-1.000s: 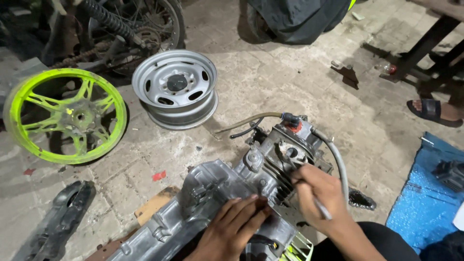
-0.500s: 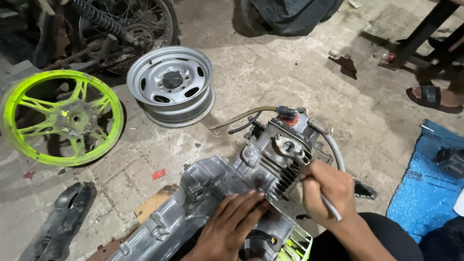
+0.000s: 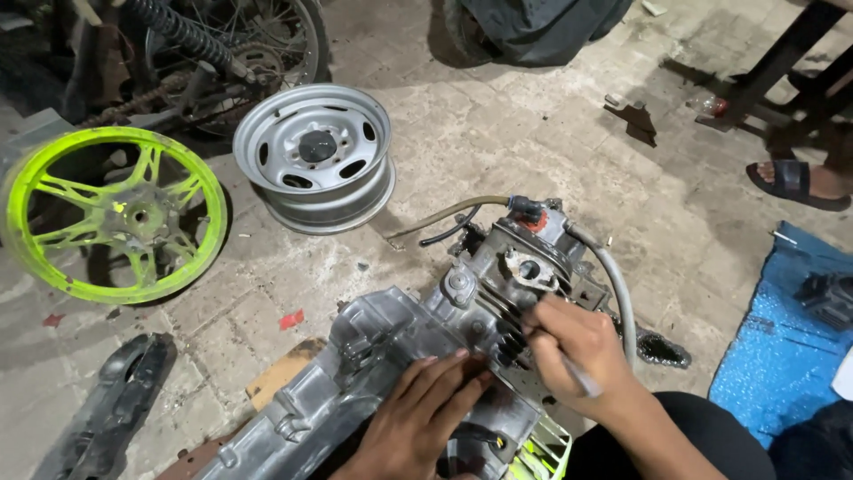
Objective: The person uses a metal tool to scrape and clean the surface of a disassembled engine block. The hands move the tool across the metal casing to remove residue while the engine rests on the floor.
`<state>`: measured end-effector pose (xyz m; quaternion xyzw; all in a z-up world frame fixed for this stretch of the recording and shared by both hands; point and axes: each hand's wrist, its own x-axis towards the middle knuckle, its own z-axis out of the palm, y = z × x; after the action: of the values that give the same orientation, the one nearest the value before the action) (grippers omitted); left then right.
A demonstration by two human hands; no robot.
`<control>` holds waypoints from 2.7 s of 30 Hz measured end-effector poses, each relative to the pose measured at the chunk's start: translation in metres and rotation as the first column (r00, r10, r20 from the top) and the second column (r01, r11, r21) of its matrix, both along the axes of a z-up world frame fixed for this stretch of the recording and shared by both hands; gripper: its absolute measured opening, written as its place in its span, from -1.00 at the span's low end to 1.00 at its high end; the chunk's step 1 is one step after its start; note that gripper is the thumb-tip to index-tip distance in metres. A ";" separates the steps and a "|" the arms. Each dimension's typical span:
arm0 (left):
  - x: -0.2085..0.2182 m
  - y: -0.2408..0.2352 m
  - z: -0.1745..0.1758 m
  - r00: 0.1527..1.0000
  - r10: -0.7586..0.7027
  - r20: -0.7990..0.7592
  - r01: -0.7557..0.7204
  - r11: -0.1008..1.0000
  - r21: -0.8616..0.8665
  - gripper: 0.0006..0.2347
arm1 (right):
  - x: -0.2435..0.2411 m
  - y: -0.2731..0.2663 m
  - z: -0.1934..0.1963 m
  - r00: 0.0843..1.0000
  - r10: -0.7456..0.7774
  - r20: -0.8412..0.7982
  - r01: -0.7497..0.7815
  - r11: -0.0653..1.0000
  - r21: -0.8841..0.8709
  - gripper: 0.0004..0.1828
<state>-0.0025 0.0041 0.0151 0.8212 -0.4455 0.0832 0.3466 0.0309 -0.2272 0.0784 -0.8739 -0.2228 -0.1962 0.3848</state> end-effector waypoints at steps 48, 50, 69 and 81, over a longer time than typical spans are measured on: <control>0.004 -0.002 -0.020 1.000 -0.005 -0.001 0.005 1.000 0.009 -0.62 | -0.005 -0.024 -0.024 0.996 -0.072 0.053 0.069 0.997 0.046 -0.77; 0.001 0.000 -0.012 0.998 -0.017 -0.064 0.017 1.000 0.009 -0.61 | -0.007 -0.025 -0.021 0.994 -0.105 0.041 0.104 0.994 0.022 -0.79; 0.003 0.000 0.001 0.998 -0.015 -0.054 0.014 1.000 -0.006 -0.60 | -0.001 0.002 0.001 0.993 -0.080 -0.085 0.084 0.995 0.045 -0.83; 0.002 0.001 -0.001 0.999 0.000 0.042 0.001 0.999 -0.042 -0.60 | 0.005 -0.002 -0.006 1.000 -0.020 -0.018 0.020 1.000 0.000 -0.81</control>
<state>0.0000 0.0054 0.0139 0.8117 -0.4511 0.1099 0.3544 0.0362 -0.2292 0.0728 -0.8779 -0.2105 -0.1923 0.3847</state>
